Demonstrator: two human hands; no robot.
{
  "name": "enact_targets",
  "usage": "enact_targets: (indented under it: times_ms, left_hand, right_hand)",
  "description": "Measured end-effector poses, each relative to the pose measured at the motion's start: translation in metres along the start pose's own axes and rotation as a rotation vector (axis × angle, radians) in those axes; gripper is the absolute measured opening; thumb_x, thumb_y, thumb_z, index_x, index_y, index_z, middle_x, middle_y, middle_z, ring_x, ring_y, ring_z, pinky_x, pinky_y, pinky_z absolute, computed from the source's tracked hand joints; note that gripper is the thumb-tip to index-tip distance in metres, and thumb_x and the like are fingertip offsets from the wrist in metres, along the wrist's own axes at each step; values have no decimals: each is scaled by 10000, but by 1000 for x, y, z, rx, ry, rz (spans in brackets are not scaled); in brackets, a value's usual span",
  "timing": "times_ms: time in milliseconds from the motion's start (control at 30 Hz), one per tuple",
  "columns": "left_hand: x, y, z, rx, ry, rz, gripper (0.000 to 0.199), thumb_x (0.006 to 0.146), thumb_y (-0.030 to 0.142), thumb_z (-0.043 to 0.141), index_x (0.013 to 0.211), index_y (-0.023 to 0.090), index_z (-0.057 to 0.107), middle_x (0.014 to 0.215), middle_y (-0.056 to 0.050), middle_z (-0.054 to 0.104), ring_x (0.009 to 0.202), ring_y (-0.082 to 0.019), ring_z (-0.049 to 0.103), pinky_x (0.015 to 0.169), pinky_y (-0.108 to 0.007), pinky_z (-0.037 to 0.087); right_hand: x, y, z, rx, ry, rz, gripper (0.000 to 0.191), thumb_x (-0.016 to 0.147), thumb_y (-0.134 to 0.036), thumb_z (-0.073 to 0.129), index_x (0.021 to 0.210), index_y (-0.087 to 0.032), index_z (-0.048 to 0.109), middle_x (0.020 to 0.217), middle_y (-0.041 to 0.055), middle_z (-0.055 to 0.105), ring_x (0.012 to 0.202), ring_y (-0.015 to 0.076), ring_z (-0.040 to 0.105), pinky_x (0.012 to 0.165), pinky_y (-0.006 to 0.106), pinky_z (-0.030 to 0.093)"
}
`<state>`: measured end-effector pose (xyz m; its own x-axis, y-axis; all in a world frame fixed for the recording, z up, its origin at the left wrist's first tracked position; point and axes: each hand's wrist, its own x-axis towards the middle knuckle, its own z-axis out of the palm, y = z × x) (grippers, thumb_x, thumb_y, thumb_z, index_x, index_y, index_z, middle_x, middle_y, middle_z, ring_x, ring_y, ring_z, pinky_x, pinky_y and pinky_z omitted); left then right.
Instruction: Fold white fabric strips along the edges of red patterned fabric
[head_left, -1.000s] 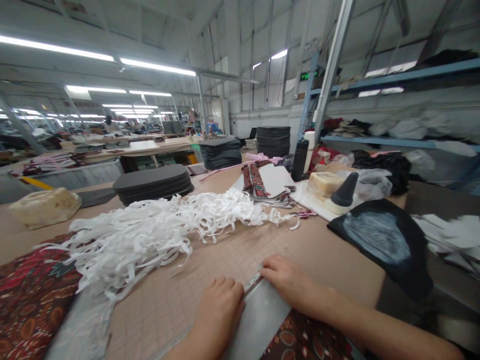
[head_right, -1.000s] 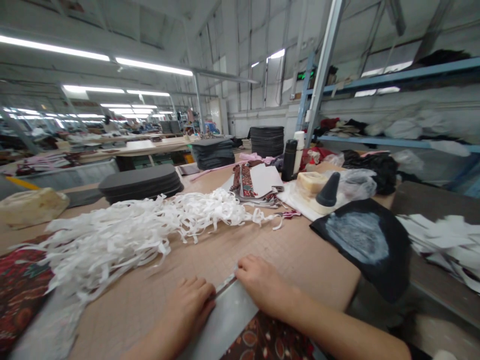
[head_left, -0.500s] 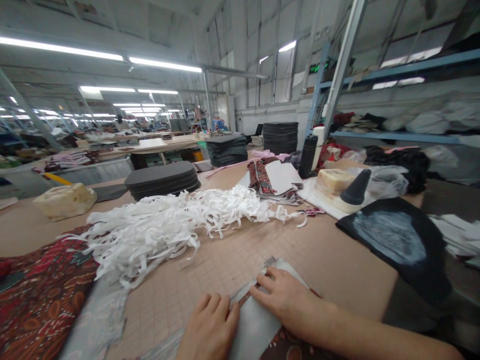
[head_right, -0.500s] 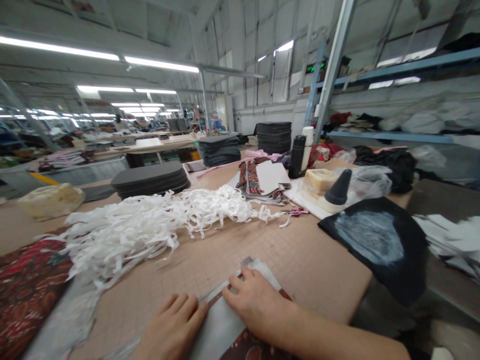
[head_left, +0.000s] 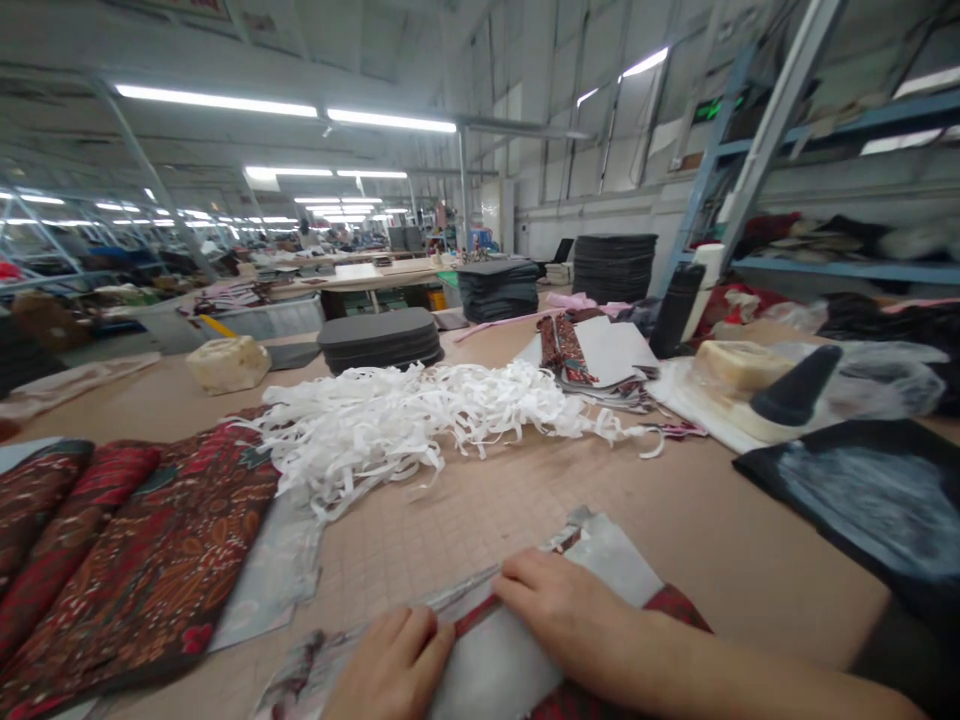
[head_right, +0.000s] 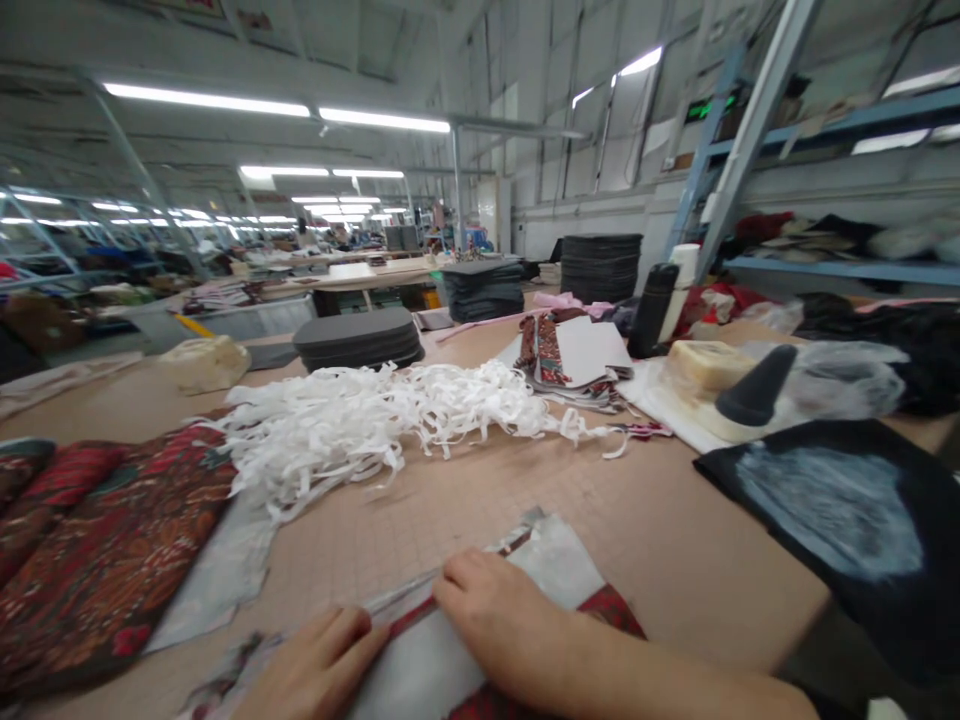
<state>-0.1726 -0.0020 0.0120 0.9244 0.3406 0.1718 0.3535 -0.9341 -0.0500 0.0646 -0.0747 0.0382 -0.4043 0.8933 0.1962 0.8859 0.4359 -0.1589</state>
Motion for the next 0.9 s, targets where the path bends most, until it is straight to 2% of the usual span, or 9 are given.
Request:
enact_targets:
  times_ms: [133,233,333,433,533,633,700,767,900]
  left_hand:
    - [-2,5,3,75,54,-4,416,781,26,541,1170,172,512,948,-40,628,813,-205,570,713,-290,485]
    - [-14,-1,-8,23,65,-13,413,769,-7,484,1134,181,524,924,-31,614,804,-183,568,709,-255,482]
    - [-36,-7,-19,23,116,-61,427,763,-34,415,1107,189,532,950,-32,614,846,-181,567,761,-257,468]
    - [-55,-7,-17,83,203,-110,449,763,-50,370,1105,191,532,991,-38,620,905,-193,557,811,-278,445]
    - [-62,-3,-3,136,247,-130,413,786,-24,362,1103,175,537,973,-44,632,887,-201,555,820,-303,432]
    - [-61,-1,11,180,317,-85,346,836,27,340,1076,159,552,942,-50,644,852,-205,554,884,-366,404]
    - [-62,-1,15,198,366,-64,324,877,54,311,1057,147,564,905,-48,648,834,-198,557,971,-411,345]
    - [-68,-2,14,191,391,-79,310,905,79,303,1047,136,573,878,-46,646,823,-190,563,1031,-435,281]
    - [-86,-3,5,139,396,-133,299,915,103,311,1060,143,569,892,-47,642,858,-190,570,1063,-455,232]
  right_hand:
    - [8,-14,16,-75,10,-186,48,849,-159,567,894,-141,570,864,43,593,780,188,509,718,302,428]
    - [-8,4,12,-121,22,-137,62,825,-94,566,868,-135,580,841,51,598,763,191,524,710,304,445]
    - [-28,32,0,-176,35,-62,170,788,-5,526,891,-121,596,855,73,609,776,204,549,708,314,460]
    - [-30,39,-10,-213,-7,-18,233,756,46,481,854,-124,607,825,80,614,737,203,563,653,302,456]
    - [-5,13,-6,-155,-50,-41,212,753,30,487,827,-130,604,809,74,613,697,188,556,630,290,440]
    - [27,-30,12,-39,-40,-218,173,783,-134,563,955,-136,585,907,72,612,773,197,547,685,297,440]
    - [40,-51,25,-33,-30,-320,240,793,-225,580,1010,-120,574,931,86,609,803,214,535,702,319,438]
    - [42,-57,33,-56,-31,-372,242,792,-235,588,992,-99,585,914,104,611,803,228,527,690,337,435]
    - [32,-39,31,-88,-89,-331,162,735,-176,636,884,-116,617,872,102,618,775,234,534,643,331,426]
